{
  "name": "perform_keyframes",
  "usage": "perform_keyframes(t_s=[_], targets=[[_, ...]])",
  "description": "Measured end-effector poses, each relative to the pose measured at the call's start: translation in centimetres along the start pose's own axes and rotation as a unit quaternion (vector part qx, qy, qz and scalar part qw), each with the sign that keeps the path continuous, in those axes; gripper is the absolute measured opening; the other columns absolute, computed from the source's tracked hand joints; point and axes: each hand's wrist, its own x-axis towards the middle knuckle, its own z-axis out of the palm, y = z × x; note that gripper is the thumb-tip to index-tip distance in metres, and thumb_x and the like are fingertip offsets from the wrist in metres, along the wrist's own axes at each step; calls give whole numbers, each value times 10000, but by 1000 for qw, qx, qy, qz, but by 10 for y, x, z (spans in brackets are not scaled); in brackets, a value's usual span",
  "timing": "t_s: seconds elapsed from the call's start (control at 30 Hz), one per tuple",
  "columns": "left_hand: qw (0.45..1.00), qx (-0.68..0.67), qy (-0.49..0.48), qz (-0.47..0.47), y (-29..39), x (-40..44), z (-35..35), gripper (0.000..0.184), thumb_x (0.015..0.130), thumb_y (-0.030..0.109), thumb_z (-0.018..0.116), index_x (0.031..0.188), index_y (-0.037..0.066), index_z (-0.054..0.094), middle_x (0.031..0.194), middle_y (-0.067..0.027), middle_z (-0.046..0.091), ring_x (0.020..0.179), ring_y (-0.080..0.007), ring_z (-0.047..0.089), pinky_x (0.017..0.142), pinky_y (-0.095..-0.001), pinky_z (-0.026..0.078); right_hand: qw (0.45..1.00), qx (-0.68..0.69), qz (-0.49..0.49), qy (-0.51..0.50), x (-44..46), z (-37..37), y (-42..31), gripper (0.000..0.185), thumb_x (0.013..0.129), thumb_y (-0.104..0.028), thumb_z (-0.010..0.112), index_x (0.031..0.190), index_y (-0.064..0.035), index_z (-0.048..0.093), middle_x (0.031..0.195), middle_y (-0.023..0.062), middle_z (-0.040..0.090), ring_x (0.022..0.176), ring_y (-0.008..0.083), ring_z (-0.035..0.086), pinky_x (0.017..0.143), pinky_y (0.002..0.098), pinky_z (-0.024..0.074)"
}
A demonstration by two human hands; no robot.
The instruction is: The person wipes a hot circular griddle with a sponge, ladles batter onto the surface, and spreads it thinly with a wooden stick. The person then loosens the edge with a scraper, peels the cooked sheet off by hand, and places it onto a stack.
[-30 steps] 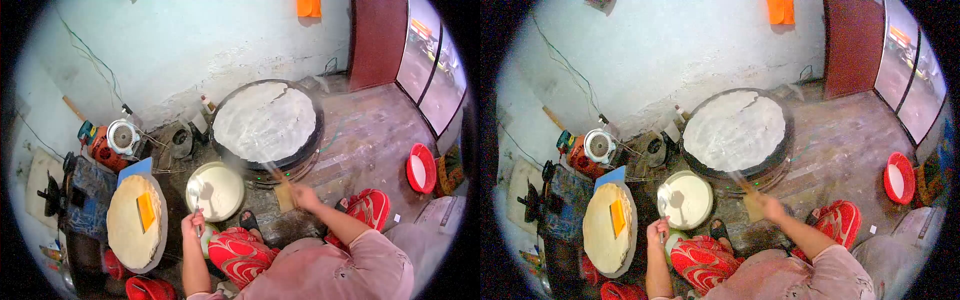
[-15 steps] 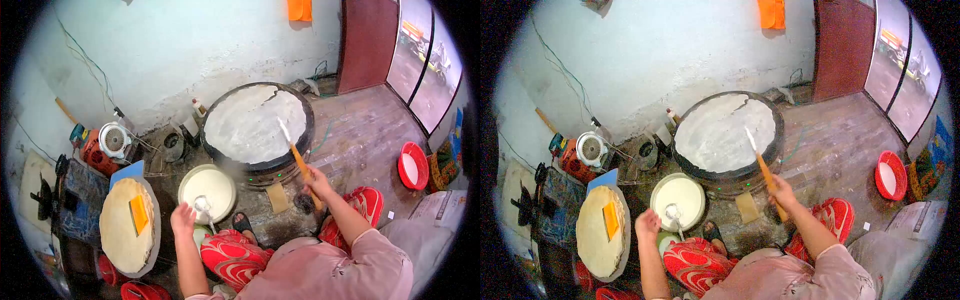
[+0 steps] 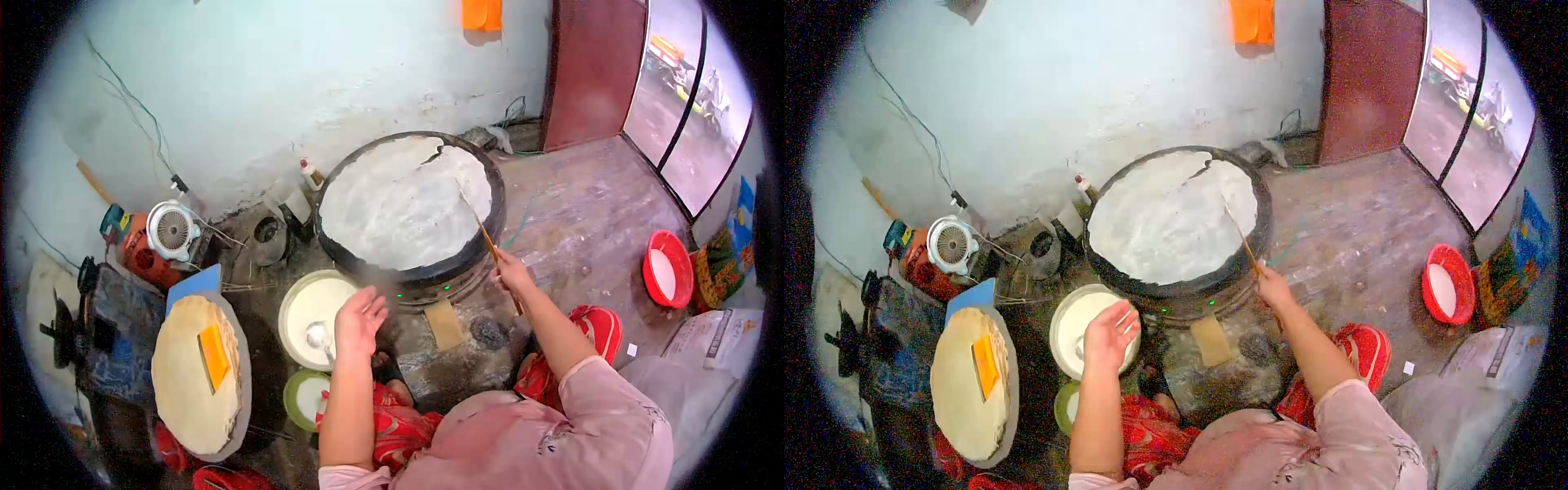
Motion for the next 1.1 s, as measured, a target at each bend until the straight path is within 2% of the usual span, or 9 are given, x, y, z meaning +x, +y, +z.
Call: perform_keyframes(t_s=[0.17,0.27,0.33,0.53,0.7,0.87,0.93,0.97,1.1], targets=[[999,16,-51,2,-3,-2,5,287,817,160,549,1045,-13,537,1013,-109,559,938,-252,552,741,-348,483,950,-289,-106,57,-1,12,4,340,858,-210,482,1191,-173,542,1010,140,616,867,351,602,734,379,472],[999,15,-44,-8,-6,0,3,287,814,161,552,1043,-12,540,1012,-111,562,941,-252,552,746,-348,486,950,-167,-259,59,7,5,28,390,915,-167,397,1288,-266,456,679,50,553,445,130,435,379,292,360],[999,16,-34,-15,-7,0,3,283,812,161,553,1038,-9,543,1011,-111,564,942,-253,553,750,-349,487,987,112,103,45,-35,-6,-31,328,901,-140,415,1204,-158,538,800,112,656,691,197,633,609,320,486],[998,3,-55,-20,-3,-6,8,271,798,154,562,1014,-11,556,1009,-111,569,948,-257,559,773,-353,486,998,4,-55,-15,-35,5,-15,315,919,-114,408,1209,-107,531,684,25,571,592,74,541,532,233,438],[998,8,-61,-15,-4,0,6,293,803,157,556,1039,-16,546,1021,-121,570,954,-264,564,774,-355,487,914,-345,-201,72,-53,19,-26,365,870,-122,461,1223,-198,517,837,174,606,755,302,606,643,373,467],[998,-1,-55,-17,-3,-1,7,297,808,149,553,1052,-20,539,1040,-129,572,956,-262,564,776,-359,487,917,-375,-135,-12,-89,28,-15,399,864,-134,465,1254,-214,480,945,180,600,852,341,592,709,441,466],[998,-6,-59,-20,-4,0,6,295,809,145,552,1052,-22,539,1044,-130,573,955,-261,564,775,-360,487,962,-186,-170,-110,-94,24,1,363,906,-136,436,1264,-182,473,857,121,613,746,246,609,601,377,471],[998,-5,-61,-19,-4,0,6,298,811,147,550,1056,-22,539,1042,-131,574,954,-261,565,776,-361,488,972,17,86,-220,-101,16,-24,388,925,-117,424,1310,-169,410,824,71,601,653,142,564,518,280,439],[998,8,-66,-23,-5,-2,8,300,818,154,541,1063,-19,539,1046,-132,576,953,-263,567,775,-363,488,973,103,11,-206,-88,16,-49,541,884,-22,460,1367,-183,277,981,99,590,625,140,541,501,248,438]])
